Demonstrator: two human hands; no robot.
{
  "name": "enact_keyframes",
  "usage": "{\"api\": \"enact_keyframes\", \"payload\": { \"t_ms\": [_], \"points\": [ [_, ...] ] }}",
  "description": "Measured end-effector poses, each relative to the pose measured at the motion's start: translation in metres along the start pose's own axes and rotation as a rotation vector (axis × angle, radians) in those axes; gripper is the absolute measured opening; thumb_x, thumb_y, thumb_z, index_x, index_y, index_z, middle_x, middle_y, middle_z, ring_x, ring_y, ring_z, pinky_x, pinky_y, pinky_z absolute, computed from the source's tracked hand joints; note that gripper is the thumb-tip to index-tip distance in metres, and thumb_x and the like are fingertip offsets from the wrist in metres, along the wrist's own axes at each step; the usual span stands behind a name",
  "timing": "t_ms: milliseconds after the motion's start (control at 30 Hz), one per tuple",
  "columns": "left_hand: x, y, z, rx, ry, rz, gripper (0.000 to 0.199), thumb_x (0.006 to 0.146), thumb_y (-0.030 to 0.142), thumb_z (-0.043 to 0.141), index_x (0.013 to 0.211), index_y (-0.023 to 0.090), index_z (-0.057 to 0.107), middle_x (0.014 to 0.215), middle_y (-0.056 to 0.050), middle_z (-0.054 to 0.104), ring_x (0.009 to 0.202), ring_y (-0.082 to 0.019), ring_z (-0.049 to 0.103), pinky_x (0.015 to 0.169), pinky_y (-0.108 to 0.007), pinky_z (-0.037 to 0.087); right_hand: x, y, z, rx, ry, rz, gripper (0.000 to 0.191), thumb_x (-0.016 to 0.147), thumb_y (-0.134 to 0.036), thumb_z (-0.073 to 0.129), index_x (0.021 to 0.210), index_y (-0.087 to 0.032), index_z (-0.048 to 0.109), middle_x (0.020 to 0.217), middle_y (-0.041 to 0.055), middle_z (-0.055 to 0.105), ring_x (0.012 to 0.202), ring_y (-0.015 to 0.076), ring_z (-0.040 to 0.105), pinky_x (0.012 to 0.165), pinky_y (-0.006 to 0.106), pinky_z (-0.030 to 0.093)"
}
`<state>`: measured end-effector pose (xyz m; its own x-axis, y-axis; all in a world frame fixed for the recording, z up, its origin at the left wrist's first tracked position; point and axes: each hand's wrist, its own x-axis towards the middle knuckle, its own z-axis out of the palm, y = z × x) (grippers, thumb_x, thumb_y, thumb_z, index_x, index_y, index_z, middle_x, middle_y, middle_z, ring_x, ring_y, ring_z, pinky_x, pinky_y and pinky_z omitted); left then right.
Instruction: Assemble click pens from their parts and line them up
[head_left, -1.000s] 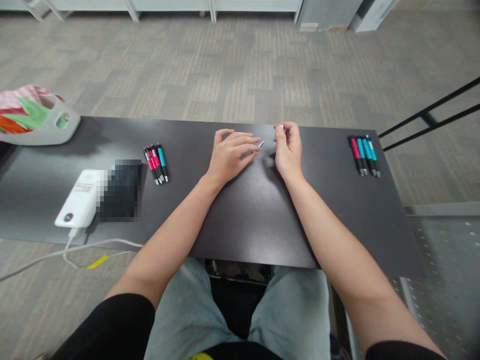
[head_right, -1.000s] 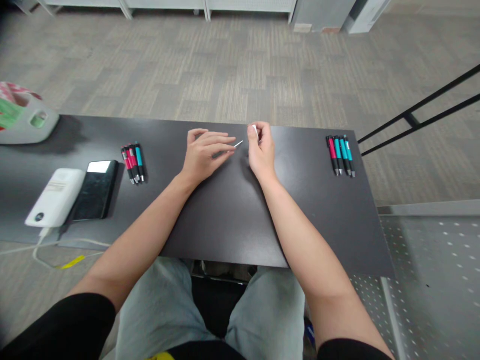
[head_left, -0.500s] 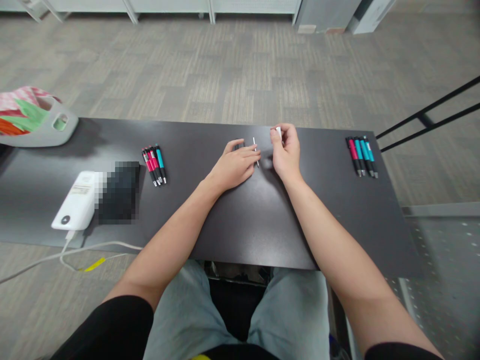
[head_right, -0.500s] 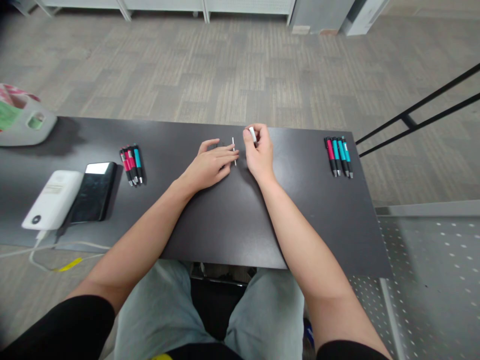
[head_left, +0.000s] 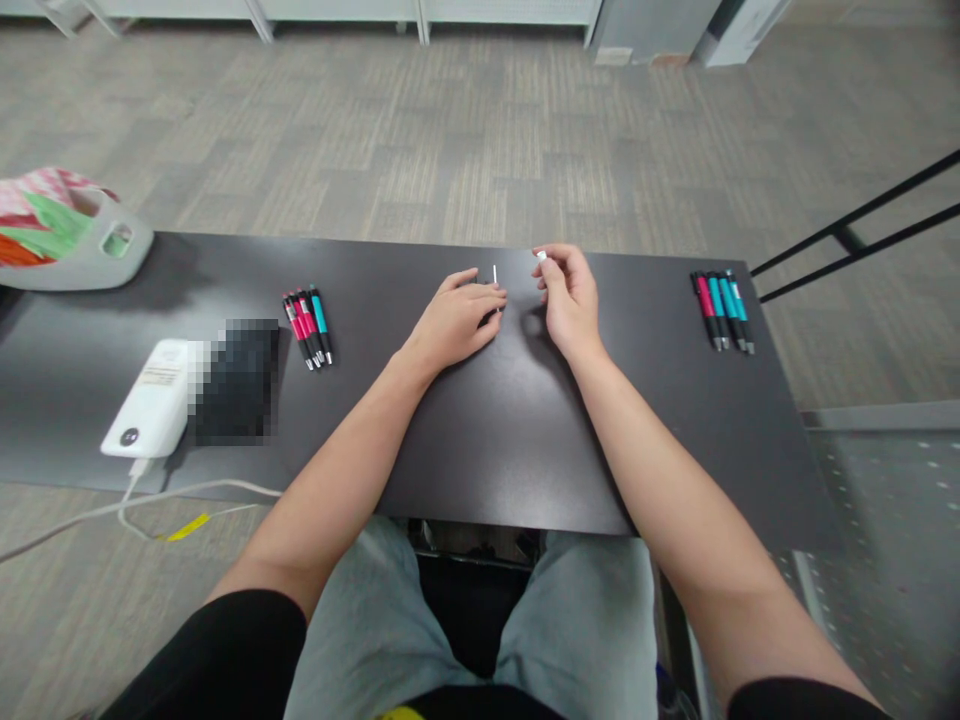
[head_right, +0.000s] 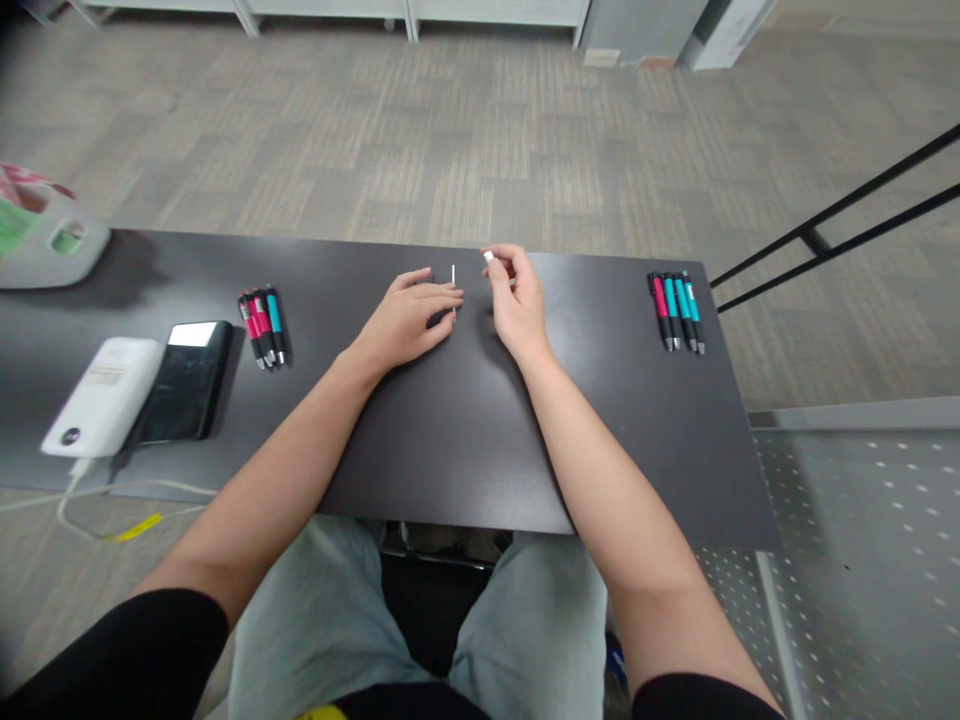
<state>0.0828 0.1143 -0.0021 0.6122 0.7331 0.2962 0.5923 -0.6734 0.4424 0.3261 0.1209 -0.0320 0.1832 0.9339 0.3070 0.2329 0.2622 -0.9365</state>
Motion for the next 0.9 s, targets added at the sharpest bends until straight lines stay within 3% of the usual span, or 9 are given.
{"api": "enact_keyframes", "payload": {
  "t_ms": [200, 367, 533, 633, 733, 900],
  "points": [
    [0.001, 0.001, 0.000, 0.006, 0.033, -0.005, 0.034, 0.120, 0.026, 0.069, 0.137, 0.034, 0.098, 0.154, -0.006, 0.098, 0.150, -0.034, 0.090, 0.156, -0.068, 0.050, -0.001, -0.018, -0.006, -0.041, -0.037, -0.031, 0.064, 0.118, -0.094, 0.076, 0.140, -0.036, 0.093, 0.117, 0.0078, 0.088, 0.113, 0.0331, 0.083, 0.107, 0.053, 0.073],
    [-0.002, 0.002, -0.006, 0.090, 0.222, -0.145, 0.029, 0.124, 0.028, 0.070, 0.139, 0.034, 0.094, 0.149, -0.008, 0.096, 0.146, -0.035, 0.085, 0.149, -0.066, 0.049, 0.004, -0.017, -0.013, -0.072, -0.041, -0.009, 0.056, 0.124, -0.085, 0.074, 0.141, -0.035, 0.091, 0.103, 0.0063, 0.085, 0.103, 0.0313, 0.082, 0.108, 0.055, 0.072],
    [-0.003, -0.008, -0.007, 0.165, 0.300, -0.291, 0.026, 0.124, 0.027, 0.071, 0.137, 0.035, 0.091, 0.146, -0.010, 0.091, 0.142, -0.039, 0.078, 0.139, -0.067, 0.048, 0.010, -0.008, -0.028, -0.091, -0.071, 0.000, 0.043, 0.112, -0.074, 0.095, 0.124, -0.034, 0.085, 0.098, 0.0032, 0.087, 0.090, 0.0274, 0.076, 0.095, 0.049, 0.070],
    [-0.003, -0.013, -0.006, 0.160, 0.331, -0.310, 0.024, 0.124, 0.028, 0.070, 0.134, 0.036, 0.090, 0.144, -0.010, 0.089, 0.139, -0.039, 0.075, 0.135, -0.066, 0.048, 0.010, -0.010, -0.038, -0.076, -0.127, -0.035, 0.038, 0.102, -0.064, 0.105, 0.106, -0.032, 0.085, 0.095, 0.0031, 0.087, 0.090, 0.0270, 0.079, 0.093, 0.048, 0.069],
    [-0.003, -0.013, -0.006, 0.132, 0.351, -0.319, 0.022, 0.122, 0.029, 0.071, 0.130, 0.036, 0.090, 0.141, -0.011, 0.088, 0.139, -0.040, 0.075, 0.133, -0.066, 0.048, 0.008, -0.015, -0.045, -0.094, -0.175, -0.007, 0.036, 0.097, -0.061, 0.109, 0.100, -0.030, 0.090, 0.095, 0.0054, 0.088, 0.088, 0.0280, 0.080, 0.085, 0.046, 0.067],
    [-0.001, -0.008, -0.009, 0.104, 0.320, -0.335, 0.021, 0.119, 0.026, 0.074, 0.128, 0.036, 0.090, 0.137, -0.010, 0.087, 0.141, -0.041, 0.074, 0.134, -0.066, 0.047, 0.004, -0.015, -0.044, -0.158, -0.203, 0.075, 0.038, 0.093, -0.062, 0.114, 0.099, -0.029, 0.094, 0.072, -0.0001, 0.072, 0.067, 0.0213, 0.060, 0.064, 0.039, 0.051]
  ]
}}
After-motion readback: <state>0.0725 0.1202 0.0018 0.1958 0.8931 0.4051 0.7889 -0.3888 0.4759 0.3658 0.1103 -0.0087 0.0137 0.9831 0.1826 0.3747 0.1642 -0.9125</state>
